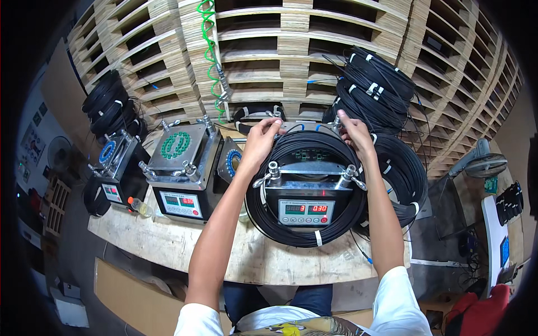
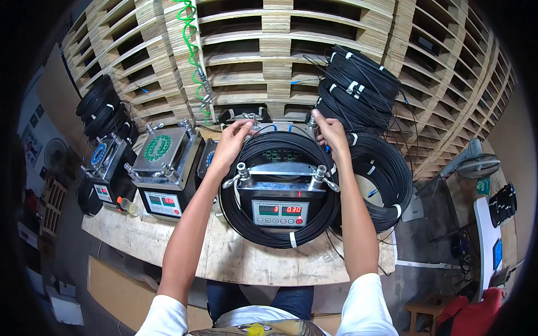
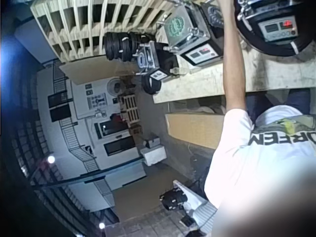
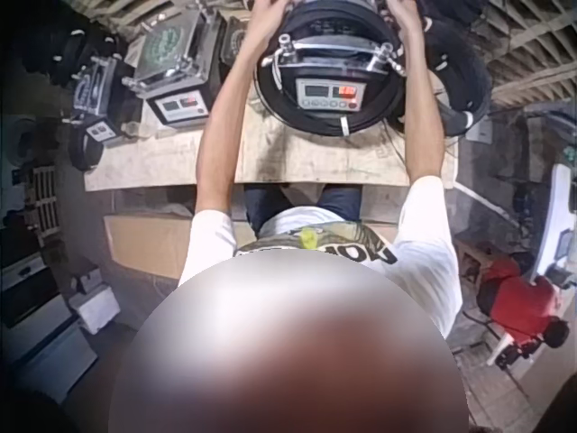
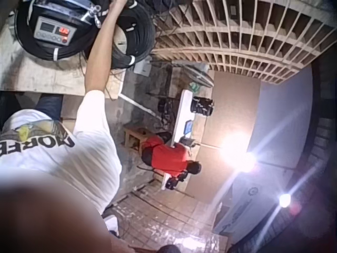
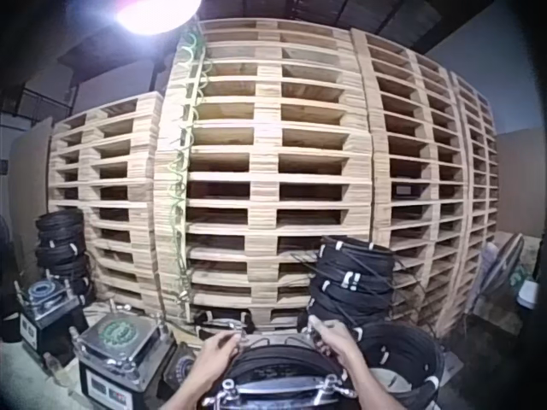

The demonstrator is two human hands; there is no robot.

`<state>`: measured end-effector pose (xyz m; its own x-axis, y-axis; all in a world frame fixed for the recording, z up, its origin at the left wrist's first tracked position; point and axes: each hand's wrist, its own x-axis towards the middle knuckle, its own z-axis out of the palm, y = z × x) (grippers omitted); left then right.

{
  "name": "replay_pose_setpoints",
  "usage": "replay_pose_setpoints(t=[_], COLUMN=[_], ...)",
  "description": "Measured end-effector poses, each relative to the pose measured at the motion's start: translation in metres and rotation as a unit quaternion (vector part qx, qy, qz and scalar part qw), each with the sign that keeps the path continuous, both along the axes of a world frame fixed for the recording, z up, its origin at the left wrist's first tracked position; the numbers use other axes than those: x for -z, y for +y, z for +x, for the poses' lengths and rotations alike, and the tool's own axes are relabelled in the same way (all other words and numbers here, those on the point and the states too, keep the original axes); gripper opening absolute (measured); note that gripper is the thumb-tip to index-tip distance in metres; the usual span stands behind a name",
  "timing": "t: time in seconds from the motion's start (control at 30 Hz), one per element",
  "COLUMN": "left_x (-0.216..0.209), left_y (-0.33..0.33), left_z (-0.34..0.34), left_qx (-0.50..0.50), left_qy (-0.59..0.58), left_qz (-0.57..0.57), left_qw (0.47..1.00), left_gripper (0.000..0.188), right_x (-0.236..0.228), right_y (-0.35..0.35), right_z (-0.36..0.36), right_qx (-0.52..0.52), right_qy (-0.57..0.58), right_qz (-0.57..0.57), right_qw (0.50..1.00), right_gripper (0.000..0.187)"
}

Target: Assembling and testing coils of black cable using industrial machines at a workbench.

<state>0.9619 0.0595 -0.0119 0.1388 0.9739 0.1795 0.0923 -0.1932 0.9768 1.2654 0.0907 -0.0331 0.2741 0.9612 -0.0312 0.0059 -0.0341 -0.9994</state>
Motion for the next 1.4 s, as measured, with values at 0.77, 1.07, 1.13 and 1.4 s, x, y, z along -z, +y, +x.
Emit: replay_pose_setpoints(t=[0.77, 1.07, 1.13, 1.4], left_x=[-0.004, 0.018, 0.033, 0.078], left_y=[0.005, 0.091, 0.106, 0.144], left_z=[-0.009, -0.026, -0.028, -0.034], left_qx=[0.029, -0.012, 0.058, 0.015], left_qy=[-0.136, -0.032, -0.128, -0.222], left_qz=[-0.124, -0.184, -0.224, -0.243], left_qw=[0.982, 0.982, 0.964, 0.944], left_gripper=[0.031, 0.031, 0.029, 0.033], right_x=[-0.03, -0.008, -0.01, -0.015], right_y=[-0.054, -0.06, -0.062, -0.062], right_z=[-0.018, -0.021, -0.024, -0.034], right_qx=[-0.053, -0.052, -0.053, -0.066], right_qy=[-0.139, -0.107, -0.103, -0.111], right_qz=[0.059, 0.107, 0.101, 0.094], right_qw=[0.987, 0.987, 0.988, 0.987], right_gripper=[0.052, 0.053, 0.052, 0.049])
